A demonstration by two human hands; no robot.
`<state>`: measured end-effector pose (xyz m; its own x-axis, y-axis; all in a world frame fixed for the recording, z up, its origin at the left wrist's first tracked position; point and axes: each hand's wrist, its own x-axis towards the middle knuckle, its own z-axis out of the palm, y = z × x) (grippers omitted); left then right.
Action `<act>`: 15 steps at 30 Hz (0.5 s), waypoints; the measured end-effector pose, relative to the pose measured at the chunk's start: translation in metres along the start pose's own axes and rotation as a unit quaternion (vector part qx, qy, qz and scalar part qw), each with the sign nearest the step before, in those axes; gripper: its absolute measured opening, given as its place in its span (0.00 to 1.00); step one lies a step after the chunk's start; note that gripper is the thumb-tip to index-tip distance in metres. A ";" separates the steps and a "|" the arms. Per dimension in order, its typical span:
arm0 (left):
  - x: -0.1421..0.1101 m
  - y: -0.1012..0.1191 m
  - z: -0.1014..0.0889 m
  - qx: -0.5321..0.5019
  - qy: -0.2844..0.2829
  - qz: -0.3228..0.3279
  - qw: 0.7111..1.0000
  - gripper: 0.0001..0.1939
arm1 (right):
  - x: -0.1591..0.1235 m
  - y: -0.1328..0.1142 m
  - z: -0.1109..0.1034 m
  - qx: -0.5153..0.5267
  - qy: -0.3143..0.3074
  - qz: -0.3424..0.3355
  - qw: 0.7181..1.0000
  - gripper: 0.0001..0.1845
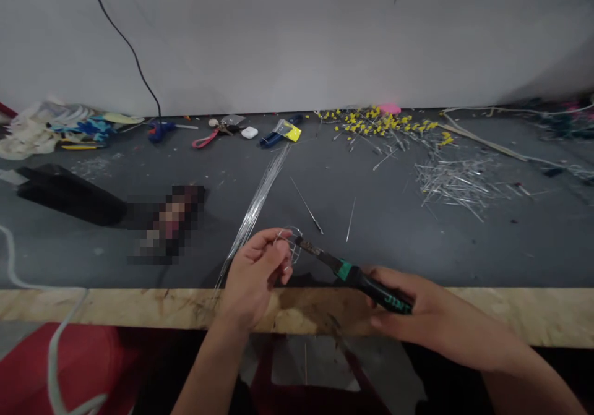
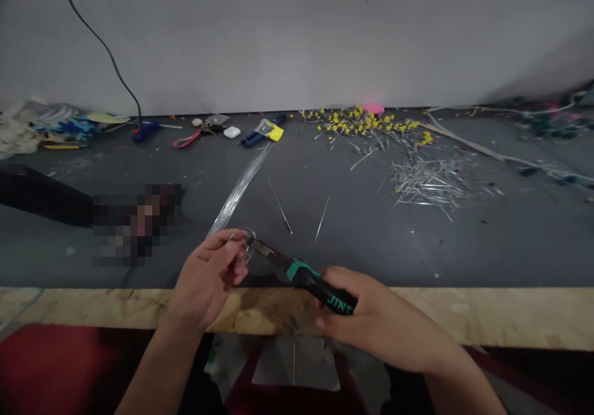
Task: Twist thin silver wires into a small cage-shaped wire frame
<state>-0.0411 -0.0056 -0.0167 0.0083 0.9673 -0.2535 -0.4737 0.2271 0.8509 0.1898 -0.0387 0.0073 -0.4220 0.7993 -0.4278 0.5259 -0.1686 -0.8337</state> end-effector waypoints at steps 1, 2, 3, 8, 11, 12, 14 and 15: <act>0.000 -0.001 0.000 0.028 0.009 0.004 1.000 0.08 | 0.000 0.001 0.000 -0.009 0.001 -0.003 1.000 0.04; 0.000 -0.002 0.001 0.054 0.016 0.010 0.998 0.06 | 0.000 0.001 -0.001 -0.017 0.004 -0.007 1.000 0.04; 0.001 -0.004 0.000 0.076 0.020 0.018 0.997 0.05 | 0.000 0.001 -0.001 -0.024 0.006 -0.012 1.000 0.03; 0.001 -0.011 -0.004 0.165 0.043 0.044 0.984 0.05 | 0.001 0.002 -0.006 -0.017 0.003 -0.028 0.999 0.05; -0.001 -0.014 -0.006 0.206 0.062 0.059 0.975 0.05 | 0.000 0.002 -0.009 -0.026 -0.003 -0.025 0.999 0.08; -0.002 -0.015 -0.006 0.209 0.068 0.061 0.974 0.05 | -0.001 0.003 -0.010 -0.033 -0.003 -0.022 0.999 0.09; -0.004 -0.014 -0.005 0.190 0.081 0.063 0.976 0.06 | -0.005 0.005 -0.011 -0.043 -0.002 -0.020 0.999 0.12; -0.004 -0.013 -0.005 0.171 0.090 0.063 0.979 0.06 | -0.007 0.007 -0.012 -0.044 0.000 -0.018 0.999 0.15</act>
<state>-0.0391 -0.0131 -0.0293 -0.2015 0.9614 -0.1873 -0.1384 0.1614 0.9771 0.2058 -0.0384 0.0086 -0.4412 0.8043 -0.3981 0.5739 -0.0882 -0.8142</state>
